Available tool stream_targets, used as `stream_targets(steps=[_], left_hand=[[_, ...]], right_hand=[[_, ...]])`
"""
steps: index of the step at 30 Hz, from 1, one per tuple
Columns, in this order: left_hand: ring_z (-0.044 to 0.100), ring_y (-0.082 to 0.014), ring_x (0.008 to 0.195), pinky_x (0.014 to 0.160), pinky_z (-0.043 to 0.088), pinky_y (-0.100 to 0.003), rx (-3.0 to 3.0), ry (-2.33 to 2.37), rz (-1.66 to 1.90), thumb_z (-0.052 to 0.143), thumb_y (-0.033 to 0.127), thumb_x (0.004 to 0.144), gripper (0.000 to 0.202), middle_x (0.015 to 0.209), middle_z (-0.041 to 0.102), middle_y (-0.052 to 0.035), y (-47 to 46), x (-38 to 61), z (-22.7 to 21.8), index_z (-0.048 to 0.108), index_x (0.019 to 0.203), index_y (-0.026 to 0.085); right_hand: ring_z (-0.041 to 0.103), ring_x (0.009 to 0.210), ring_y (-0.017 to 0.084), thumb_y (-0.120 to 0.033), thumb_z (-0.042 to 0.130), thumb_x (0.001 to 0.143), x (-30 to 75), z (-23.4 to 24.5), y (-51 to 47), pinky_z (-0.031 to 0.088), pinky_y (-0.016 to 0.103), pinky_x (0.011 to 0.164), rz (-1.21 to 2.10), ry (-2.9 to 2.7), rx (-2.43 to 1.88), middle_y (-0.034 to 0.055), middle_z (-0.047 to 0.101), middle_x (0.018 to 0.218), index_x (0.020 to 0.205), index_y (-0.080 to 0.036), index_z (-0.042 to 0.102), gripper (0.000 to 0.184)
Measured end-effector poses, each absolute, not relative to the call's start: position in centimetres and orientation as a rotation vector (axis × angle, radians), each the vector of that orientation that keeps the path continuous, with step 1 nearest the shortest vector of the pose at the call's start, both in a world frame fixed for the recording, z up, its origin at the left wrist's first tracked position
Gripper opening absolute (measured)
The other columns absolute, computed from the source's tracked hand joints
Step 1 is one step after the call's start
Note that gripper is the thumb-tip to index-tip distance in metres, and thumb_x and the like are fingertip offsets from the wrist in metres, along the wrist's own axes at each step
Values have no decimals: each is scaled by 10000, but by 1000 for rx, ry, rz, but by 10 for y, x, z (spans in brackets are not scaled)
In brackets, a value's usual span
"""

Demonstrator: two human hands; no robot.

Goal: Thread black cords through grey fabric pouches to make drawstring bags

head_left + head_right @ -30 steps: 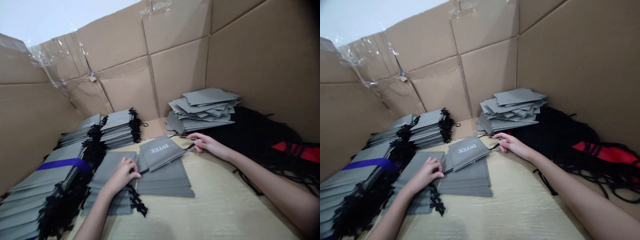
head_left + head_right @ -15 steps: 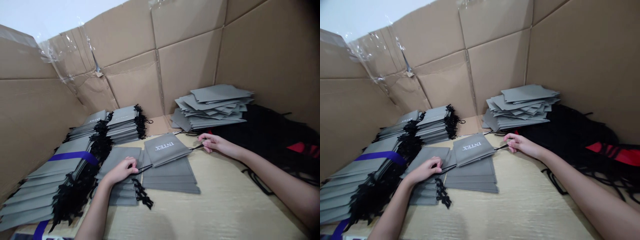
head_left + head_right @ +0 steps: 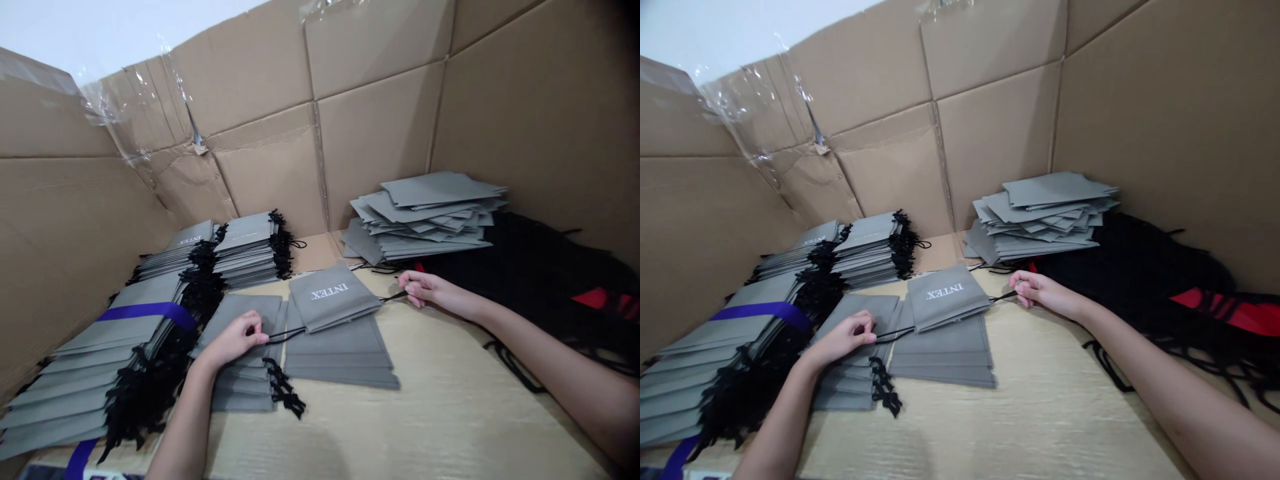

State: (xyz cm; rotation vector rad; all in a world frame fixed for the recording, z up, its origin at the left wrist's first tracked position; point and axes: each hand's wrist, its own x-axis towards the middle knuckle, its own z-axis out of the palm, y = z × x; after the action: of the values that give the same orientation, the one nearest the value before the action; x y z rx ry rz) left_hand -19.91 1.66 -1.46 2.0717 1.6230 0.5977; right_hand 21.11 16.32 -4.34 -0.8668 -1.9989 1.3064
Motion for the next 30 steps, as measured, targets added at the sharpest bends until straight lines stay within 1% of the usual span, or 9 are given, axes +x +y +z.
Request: stream_targets(steps=[3, 7, 9, 11, 13, 14, 18, 23, 30], left_hand=[[457, -172, 754, 765, 372, -279, 2077, 1622, 626, 469, 377, 808, 272, 722, 489, -1, 17, -194, -13, 497, 617, 185], [476, -189, 897, 898, 323, -324, 2072, 1627, 657, 246, 359, 901, 397, 830, 560, -27, 14, -195, -11, 584, 768, 198], [464, -200, 925, 897, 322, -335, 2070, 1662, 678, 296, 375, 890, 342, 870, 557, -30, 12, -197, -11, 579, 815, 199], [457, -209, 904, 854, 347, -327, 2076, 1692, 690, 473, 395, 818, 219, 871, 543, -28, 10, -197, -11, 560, 819, 194], [451, -209, 893, 822, 363, -309, 2127, 1671, 662, 611, 377, 727, 206, 865, 533, -23, 9, -195, -11, 550, 798, 194], [447, -209, 905, 827, 362, -304, 2167, 1643, 629, 641, 364, 706, 205, 876, 534, -24, 8, -194, -12, 555, 785, 196], [441, -205, 956, 864, 343, -302, 2282, 1580, 503, 635, 324, 727, 126, 932, 550, -35, 10, -187, -15, 599, 749, 206], [465, -205, 847, 775, 369, -302, 2277, 1660, 512, 563, 310, 785, 123, 804, 552, -32, 13, -184, -16, 568, 747, 193], [492, -201, 841, 746, 380, -283, 2285, 1662, 498, 541, 258, 802, 84, 799, 585, -35, 12, -181, -14, 578, 772, 188]], right_hand=[[411, 523, 119, -497, 513, 799, 211, -45, 165, 279, 249, 518, 1315, -2011, -864, -41, 463, 573, 896, -183, 474, 331], [406, 520, 117, -525, 507, 792, 211, -44, 164, 274, 244, 516, 1329, -2018, -864, -42, 458, 575, 919, -181, 471, 368], [410, 524, 119, -540, 512, 782, 210, -43, 162, 278, 245, 519, 1335, -2014, -865, -41, 458, 576, 923, -180, 476, 388], [415, 530, 121, -540, 521, 776, 210, -41, 161, 281, 245, 522, 1335, -2000, -870, -38, 463, 579, 924, -180, 484, 391], [413, 529, 119, -527, 526, 779, 210, -41, 161, 277, 244, 519, 1334, -1989, -869, -38, 467, 580, 927, -181, 490, 379], [410, 526, 117, -519, 527, 783, 210, -41, 161, 274, 244, 516, 1337, -1986, -863, -39, 465, 578, 928, -180, 491, 370], [396, 525, 110, -472, 506, 817, 212, -43, 163, 260, 241, 514, 1346, -1993, -827, -43, 460, 584, 936, -180, 490, 316], [382, 525, 109, -423, 495, 835, 213, -46, 167, 258, 241, 523, 1384, -1973, -796, -48, 453, 577, 940, -183, 486, 262], [387, 519, 105, -438, 517, 816, 214, -48, 170, 272, 240, 526, 1399, -1960, -798, -46, 453, 577, 923, -174, 491, 286]])
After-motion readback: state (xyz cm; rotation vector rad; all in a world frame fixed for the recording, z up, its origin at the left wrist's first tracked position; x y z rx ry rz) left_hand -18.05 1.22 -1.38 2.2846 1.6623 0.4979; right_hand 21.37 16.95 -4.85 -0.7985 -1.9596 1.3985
